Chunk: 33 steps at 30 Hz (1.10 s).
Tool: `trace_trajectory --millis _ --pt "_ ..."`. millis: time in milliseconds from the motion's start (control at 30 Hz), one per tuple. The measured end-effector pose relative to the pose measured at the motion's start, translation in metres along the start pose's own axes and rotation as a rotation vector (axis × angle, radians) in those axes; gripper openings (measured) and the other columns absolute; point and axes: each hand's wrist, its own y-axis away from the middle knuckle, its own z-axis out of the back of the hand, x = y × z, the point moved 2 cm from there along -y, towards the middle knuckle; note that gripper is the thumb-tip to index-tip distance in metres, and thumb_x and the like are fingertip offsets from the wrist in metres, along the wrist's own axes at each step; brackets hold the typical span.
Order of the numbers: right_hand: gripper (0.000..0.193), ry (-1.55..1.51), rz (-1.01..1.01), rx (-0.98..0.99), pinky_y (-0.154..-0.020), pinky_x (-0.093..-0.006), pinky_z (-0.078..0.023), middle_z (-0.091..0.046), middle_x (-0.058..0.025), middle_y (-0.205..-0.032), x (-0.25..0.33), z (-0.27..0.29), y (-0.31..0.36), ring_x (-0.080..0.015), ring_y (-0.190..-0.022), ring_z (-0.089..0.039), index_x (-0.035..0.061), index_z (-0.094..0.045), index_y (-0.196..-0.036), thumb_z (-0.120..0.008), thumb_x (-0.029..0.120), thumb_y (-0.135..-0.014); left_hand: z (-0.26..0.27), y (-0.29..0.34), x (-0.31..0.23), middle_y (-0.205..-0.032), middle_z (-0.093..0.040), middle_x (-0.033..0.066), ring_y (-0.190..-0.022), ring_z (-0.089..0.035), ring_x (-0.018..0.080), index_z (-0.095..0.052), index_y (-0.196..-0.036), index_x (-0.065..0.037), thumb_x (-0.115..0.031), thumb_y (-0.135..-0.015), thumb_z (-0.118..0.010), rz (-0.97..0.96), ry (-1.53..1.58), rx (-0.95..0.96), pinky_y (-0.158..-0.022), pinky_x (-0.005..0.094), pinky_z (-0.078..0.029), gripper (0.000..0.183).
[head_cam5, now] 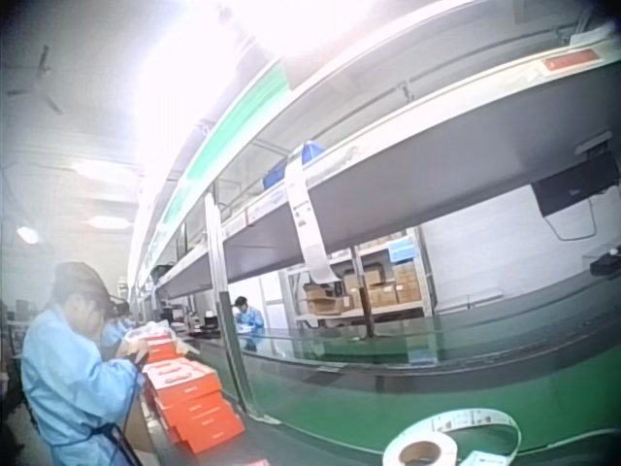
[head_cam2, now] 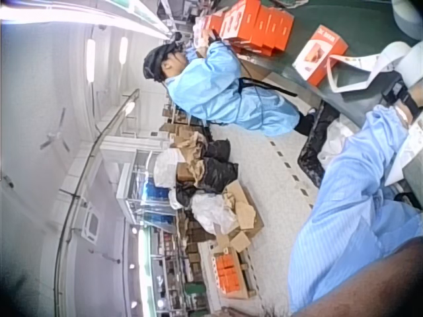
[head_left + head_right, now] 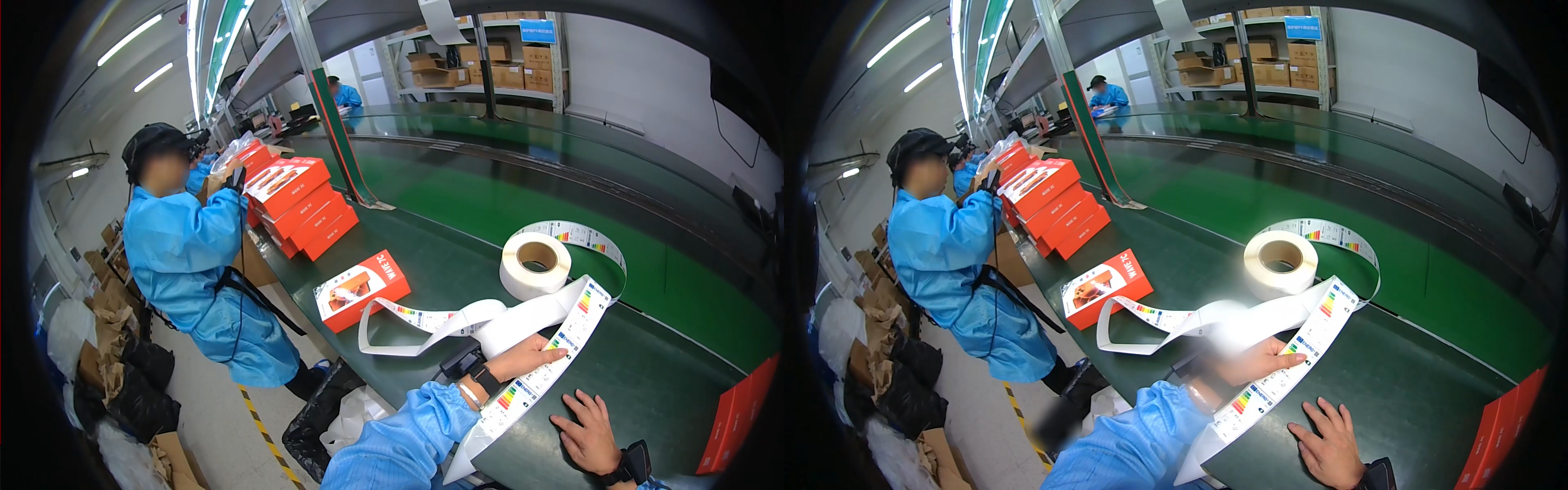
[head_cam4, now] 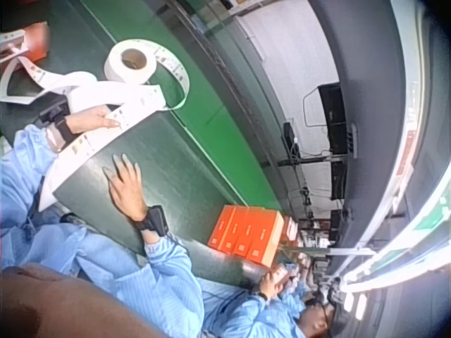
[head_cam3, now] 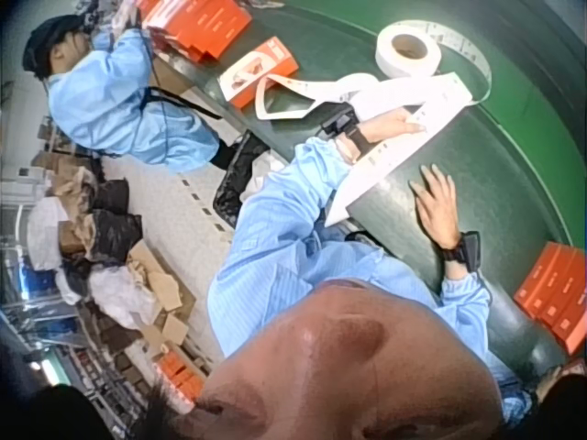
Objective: Applying energy efficiency labels to product boxes on a factory assembly line.
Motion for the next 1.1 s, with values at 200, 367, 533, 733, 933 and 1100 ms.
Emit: trace_trajectory --millis 200,367,533,733,933,1100 --pt "0.034 -0.005 -0.004 0.005 -0.101 -0.0551 -0.022 -0.044 -0.014 -0.129 0.001 0.001 -0.0003 -0.0356 -0.123 -0.035 0.015 -0.063 -0.107 -0.061 0.01 -0.073 0.0002 0.0001 0.0003 -0.061 -0.06 0.0015 -0.051 -0.053 0.0055 -0.064 -0.07 -0.002 -0.034 -0.087 -0.059 -0.005 -0.024 -0.015 -0.046 0.0203 -0.04 0.037" --pt "0.034 -0.01 -0.01 0.001 -0.101 -0.0551 -0.022 -0.044 -0.014 -0.129 0.0012 0.0019 -0.0005 -0.0357 -0.123 -0.035 0.0149 -0.063 -0.107 -0.061 0.01 -0.073 -0.0007 0.0009 -0.0023 -0.062 -0.061 0.0015 -0.052 -0.054 0.0057 -0.064 -0.071 -0.002 -0.034 -0.087 -0.058 -0.03 -0.025 -0.022 -0.047 0.0202 -0.041 0.036" --pt "0.034 -0.009 0.003 -0.003 -0.101 -0.0551 -0.022 -0.044 -0.014 -0.129 0.0011 0.0015 -0.0008 -0.0356 -0.123 -0.035 0.0149 -0.063 -0.107 -0.061 0.01 -0.073 -0.0001 0.0007 -0.0017 -0.063 -0.061 0.0009 -0.052 -0.054 0.0053 -0.064 -0.075 -0.002 -0.033 -0.087 -0.058 0.013 -0.027 -0.006 -0.047 0.0196 -0.041 0.034" --pt "0.033 -0.003 0.001 0.006 -0.101 -0.0553 -0.022 -0.044 -0.0141 -0.129 0.0008 0.0013 -0.001 -0.0358 -0.123 -0.035 0.0148 -0.063 -0.107 -0.061 0.011 -0.074 -0.0003 0.0021 -0.0033 -0.062 -0.059 -0.0001 -0.051 -0.053 0.0049 -0.063 -0.075 -0.003 -0.034 -0.088 -0.058 0.015 -0.003 0.0 -0.046 0.0195 -0.04 0.034" --pt "0.033 -0.005 -0.001 0.014 -0.101 -0.0549 -0.022 -0.044 -0.0144 -0.129 -0.0045 -0.0008 0.0009 -0.0359 -0.123 -0.035 0.0146 -0.063 -0.107 -0.06 0.011 -0.074 -0.0004 0.002 -0.0049 -0.061 -0.059 -0.0001 -0.051 -0.052 0.0048 -0.063 -0.073 -0.003 -0.034 -0.088 -0.058 0.009 -0.049 -0.009 -0.045 0.0197 -0.04 0.035" --pt "0.033 -0.008 -0.002 0.012 -0.101 -0.0548 -0.022 -0.043 -0.0145 -0.129 0.0002 0.0016 -0.0009 -0.0362 -0.123 -0.035 0.0145 -0.063 -0.107 -0.06 0.011 -0.074 -0.0002 0.0 0.0012 -0.061 -0.059 -0.0003 -0.05 -0.052 0.0046 -0.063 -0.073 -0.003 -0.034 -0.088 -0.058 -0.002 -0.013 -0.009 -0.045 0.0196 -0.04 0.035"
